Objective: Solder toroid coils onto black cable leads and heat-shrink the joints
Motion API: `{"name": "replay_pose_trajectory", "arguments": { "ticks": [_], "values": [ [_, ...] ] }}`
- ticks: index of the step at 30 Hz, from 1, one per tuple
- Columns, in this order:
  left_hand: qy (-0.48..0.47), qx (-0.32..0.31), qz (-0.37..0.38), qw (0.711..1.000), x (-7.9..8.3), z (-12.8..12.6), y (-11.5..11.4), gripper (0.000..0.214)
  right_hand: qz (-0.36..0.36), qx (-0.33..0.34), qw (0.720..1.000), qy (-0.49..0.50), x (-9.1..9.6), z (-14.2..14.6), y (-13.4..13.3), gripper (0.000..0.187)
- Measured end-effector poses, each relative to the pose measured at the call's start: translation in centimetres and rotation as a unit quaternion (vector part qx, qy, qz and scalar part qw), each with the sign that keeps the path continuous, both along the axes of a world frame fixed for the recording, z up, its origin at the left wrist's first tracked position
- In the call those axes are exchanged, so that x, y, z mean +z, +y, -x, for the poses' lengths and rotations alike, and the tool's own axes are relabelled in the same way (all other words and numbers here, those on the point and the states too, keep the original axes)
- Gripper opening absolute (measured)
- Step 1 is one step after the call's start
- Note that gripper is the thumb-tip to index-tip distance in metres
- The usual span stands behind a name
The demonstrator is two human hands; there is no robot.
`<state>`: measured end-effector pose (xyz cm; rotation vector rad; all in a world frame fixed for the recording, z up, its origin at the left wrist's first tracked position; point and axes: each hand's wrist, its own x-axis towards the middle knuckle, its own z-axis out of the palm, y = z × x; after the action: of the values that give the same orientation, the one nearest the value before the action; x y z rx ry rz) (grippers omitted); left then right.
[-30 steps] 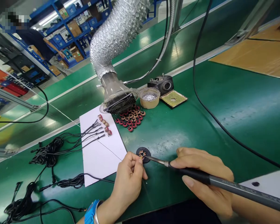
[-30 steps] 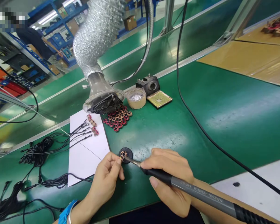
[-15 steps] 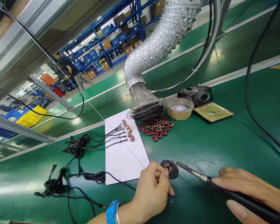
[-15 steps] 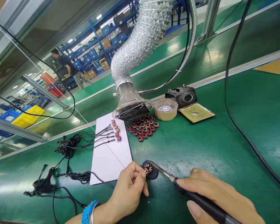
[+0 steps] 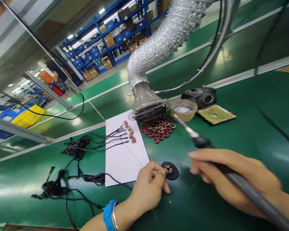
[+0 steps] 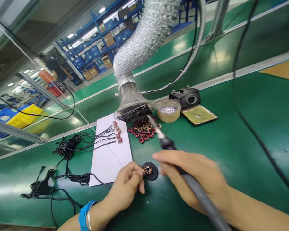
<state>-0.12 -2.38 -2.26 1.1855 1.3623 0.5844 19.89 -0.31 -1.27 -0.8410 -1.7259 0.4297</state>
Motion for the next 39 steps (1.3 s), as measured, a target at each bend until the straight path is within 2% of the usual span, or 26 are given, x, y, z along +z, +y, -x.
{"name": "replay_pose_trajectory", "arguments": {
  "ticks": [2, 3, 8, 13, 24, 34, 39],
  "values": [
    [-0.013, -0.002, 0.001, 1.000, 0.0, 0.2, 0.2, 0.019, -0.054, 0.052, 0.997, -0.017, 0.8, 0.7, 1.2, 0.019],
    [-0.022, -0.003, 0.002, 1.000, -0.1, 0.3, 0.3, 0.019, -0.055, 0.062, 0.996, -0.019, 0.7, 0.9, 1.7, 0.019],
    [-0.050, -0.014, 0.025, 0.998, -0.3, 0.5, 0.6, 0.020, 0.019, 0.116, 0.993, -0.021, -2.3, 1.2, 1.8, 0.029],
    [-0.017, -0.049, 0.001, 0.999, -0.1, 0.5, 0.3, 0.018, 0.021, 0.157, 0.986, -0.055, -3.8, 1.5, 1.0, 0.030],
    [0.081, -0.081, -0.042, 0.992, 1.0, 0.2, -0.3, 0.018, -0.012, 0.168, 0.983, -0.067, -4.3, 1.7, 1.4, 0.033],
    [0.031, -0.099, -0.014, 0.995, 0.5, 0.7, -0.1, 0.019, -0.041, 0.158, 0.985, -0.064, -4.3, 1.9, 1.5, 0.027],
    [0.068, -0.115, -0.018, 0.991, 0.8, 0.5, -0.3, 0.018, -0.043, 0.154, 0.985, -0.070, -4.3, 1.8, 1.5, 0.026]
  ]
}}
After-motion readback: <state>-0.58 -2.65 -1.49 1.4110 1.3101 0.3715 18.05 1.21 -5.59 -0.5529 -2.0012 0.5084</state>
